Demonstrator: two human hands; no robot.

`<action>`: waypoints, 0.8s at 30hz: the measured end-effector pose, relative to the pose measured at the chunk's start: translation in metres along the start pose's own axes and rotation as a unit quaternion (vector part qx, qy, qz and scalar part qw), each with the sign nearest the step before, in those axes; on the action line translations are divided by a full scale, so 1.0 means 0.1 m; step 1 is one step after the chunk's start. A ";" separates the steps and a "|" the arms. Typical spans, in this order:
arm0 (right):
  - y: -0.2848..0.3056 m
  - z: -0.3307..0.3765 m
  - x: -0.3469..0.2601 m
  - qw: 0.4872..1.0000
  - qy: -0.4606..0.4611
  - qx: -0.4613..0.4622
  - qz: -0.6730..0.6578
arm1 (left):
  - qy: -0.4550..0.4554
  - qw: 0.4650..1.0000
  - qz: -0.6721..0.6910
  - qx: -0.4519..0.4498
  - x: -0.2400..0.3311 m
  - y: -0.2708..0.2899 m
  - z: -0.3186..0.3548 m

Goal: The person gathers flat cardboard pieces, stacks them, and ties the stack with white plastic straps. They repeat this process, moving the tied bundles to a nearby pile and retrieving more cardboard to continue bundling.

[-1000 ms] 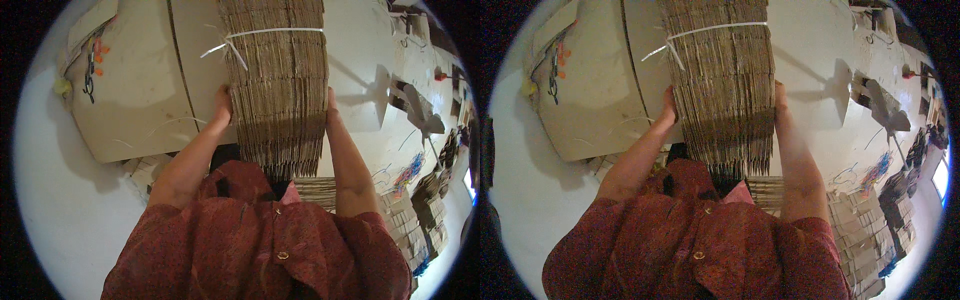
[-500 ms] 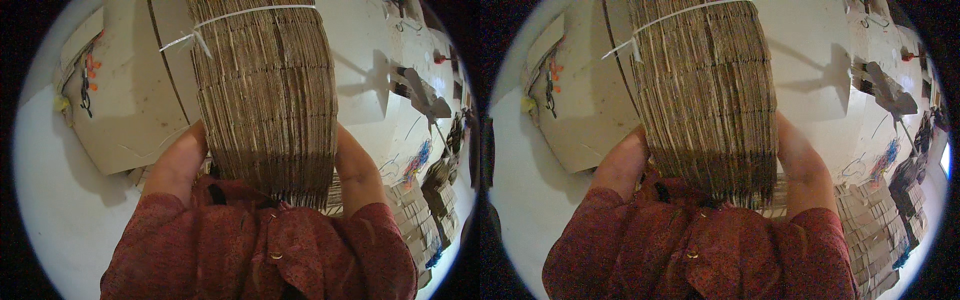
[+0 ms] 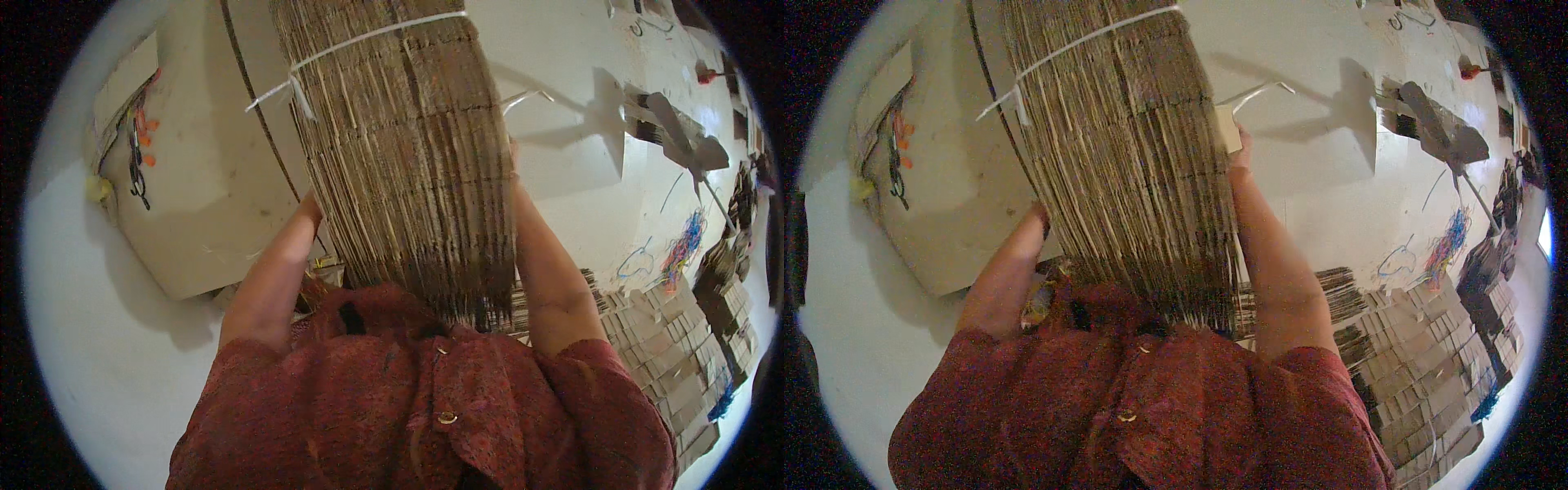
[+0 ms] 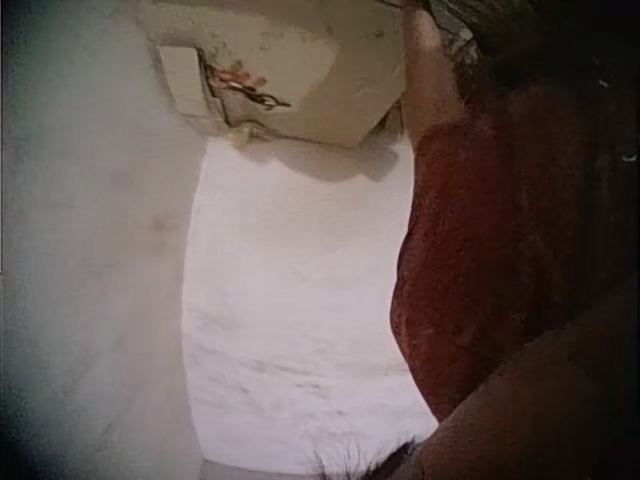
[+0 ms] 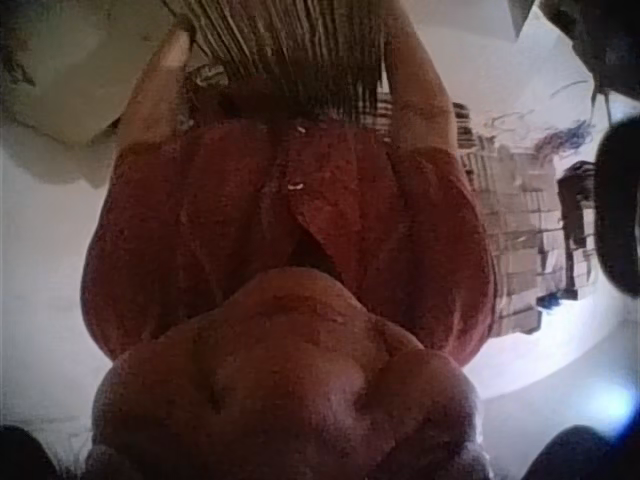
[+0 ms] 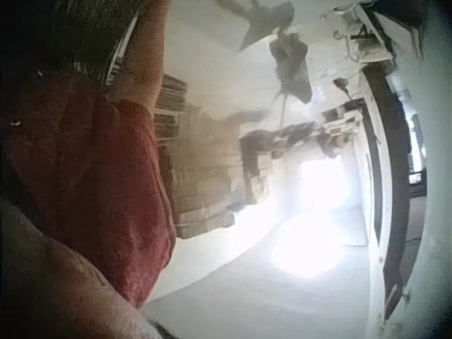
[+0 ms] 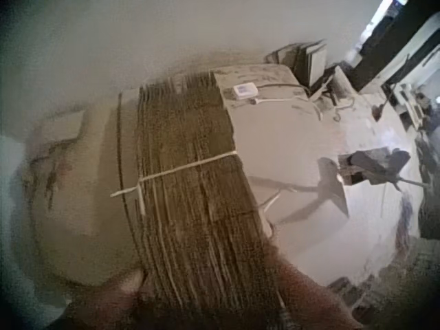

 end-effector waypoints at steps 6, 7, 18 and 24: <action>-0.24 0.03 -0.23 0.984 0.025 0.083 0.158 | -0.056 0.937 -0.330 0.097 0.27 0.47 -0.15; -0.15 -0.06 -0.09 0.986 0.023 0.083 0.145 | -0.078 0.874 -0.467 0.111 0.35 0.54 -0.16; 0.02 -0.20 -0.18 0.941 -0.027 0.133 0.310 | -0.481 0.684 -0.476 0.272 1.47 0.38 1.07; 0.14 -0.21 -0.32 0.980 -0.035 0.181 -0.073 | -0.630 0.550 -0.542 -0.083 1.32 -1.88 1.77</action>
Point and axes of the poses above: each hand's wrist, its own z-axis away from the middle knuckle, its own y-axis out of the back of the hand, x = y × z, the point moved 4 cm from there along -z, towards the middle knuckle, and after that the axes turned 13 degrees about y, right-handed, at the moved point
